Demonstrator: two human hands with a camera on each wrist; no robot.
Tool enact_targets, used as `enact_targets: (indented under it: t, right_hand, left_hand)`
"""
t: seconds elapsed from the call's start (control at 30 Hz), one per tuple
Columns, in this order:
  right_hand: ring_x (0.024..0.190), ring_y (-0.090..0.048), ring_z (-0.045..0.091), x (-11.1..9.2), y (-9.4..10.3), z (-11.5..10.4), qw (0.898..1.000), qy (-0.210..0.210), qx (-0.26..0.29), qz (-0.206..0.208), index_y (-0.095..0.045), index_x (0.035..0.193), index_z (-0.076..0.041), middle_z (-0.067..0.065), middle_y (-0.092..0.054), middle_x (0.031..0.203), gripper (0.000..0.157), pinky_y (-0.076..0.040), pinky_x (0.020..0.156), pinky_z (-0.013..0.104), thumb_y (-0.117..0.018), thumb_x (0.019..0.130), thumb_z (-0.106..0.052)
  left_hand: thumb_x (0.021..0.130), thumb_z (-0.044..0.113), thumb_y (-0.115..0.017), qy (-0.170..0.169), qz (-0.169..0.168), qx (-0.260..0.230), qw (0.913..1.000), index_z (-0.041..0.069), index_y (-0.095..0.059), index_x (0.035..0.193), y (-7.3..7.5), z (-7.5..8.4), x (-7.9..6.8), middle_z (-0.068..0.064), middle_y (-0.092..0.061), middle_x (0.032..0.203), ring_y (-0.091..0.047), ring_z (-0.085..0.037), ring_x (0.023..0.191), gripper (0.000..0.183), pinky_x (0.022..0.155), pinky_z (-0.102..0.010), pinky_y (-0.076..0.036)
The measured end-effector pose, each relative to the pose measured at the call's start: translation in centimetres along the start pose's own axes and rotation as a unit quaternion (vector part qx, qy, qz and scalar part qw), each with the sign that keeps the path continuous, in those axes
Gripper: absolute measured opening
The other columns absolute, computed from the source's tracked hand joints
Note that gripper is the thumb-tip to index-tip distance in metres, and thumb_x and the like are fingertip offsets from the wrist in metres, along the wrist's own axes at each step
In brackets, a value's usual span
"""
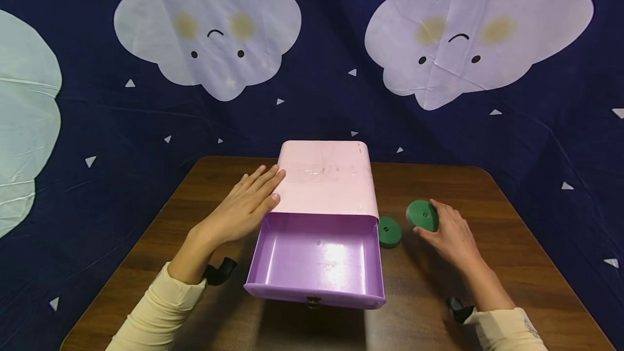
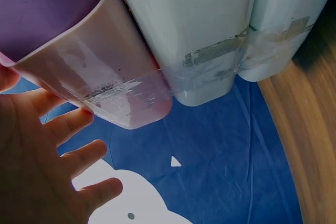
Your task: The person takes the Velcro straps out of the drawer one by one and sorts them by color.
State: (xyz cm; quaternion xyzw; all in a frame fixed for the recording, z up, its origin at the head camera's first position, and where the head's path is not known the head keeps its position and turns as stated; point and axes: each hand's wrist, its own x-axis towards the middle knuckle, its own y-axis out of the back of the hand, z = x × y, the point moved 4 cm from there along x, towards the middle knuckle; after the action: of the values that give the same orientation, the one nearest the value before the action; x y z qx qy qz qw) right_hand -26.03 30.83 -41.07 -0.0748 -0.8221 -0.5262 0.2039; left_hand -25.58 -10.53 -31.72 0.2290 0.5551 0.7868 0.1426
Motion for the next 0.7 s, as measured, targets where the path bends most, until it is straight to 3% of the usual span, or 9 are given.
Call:
enact_targets:
  t: [0.3, 0.7]
  right_hand:
    - [0.101, -0.050, 0.054, -0.3, -2.9, 1.7, 0.998, -0.026, -0.019, -0.062, -0.041, 0.130, 0.014, 0.041, -0.051, 0.117, 0.077, -0.040, 0.079, 0.061, -0.077, 0.074, -0.024]
    - [0.102, -0.050, 0.056, -0.7, -4.9, 2.7, 0.993, -0.044, -0.037, -0.102, -0.043, 0.129, 0.014, 0.042, -0.051, 0.117, 0.076, -0.041, 0.079, 0.063, -0.076, 0.075, -0.029]
  left_hand:
    - [0.101, 0.050, -0.019, 0.001, -0.003, 0.000, 1.0000, 0.030, -0.013, 0.152, 0.0, 0.0, 0.0, 0.007, -0.011, 0.160, -0.003, -0.019, 0.149, 0.054, 0.120, -0.051, -0.005]
    - [0.102, 0.049, -0.020, -0.001, 0.003, -0.002, 1.0000, 0.030, -0.014, 0.152, 0.0, 0.0, -0.1, 0.006, -0.012, 0.160, -0.004, -0.020, 0.149, 0.054, 0.120, -0.051, -0.007]
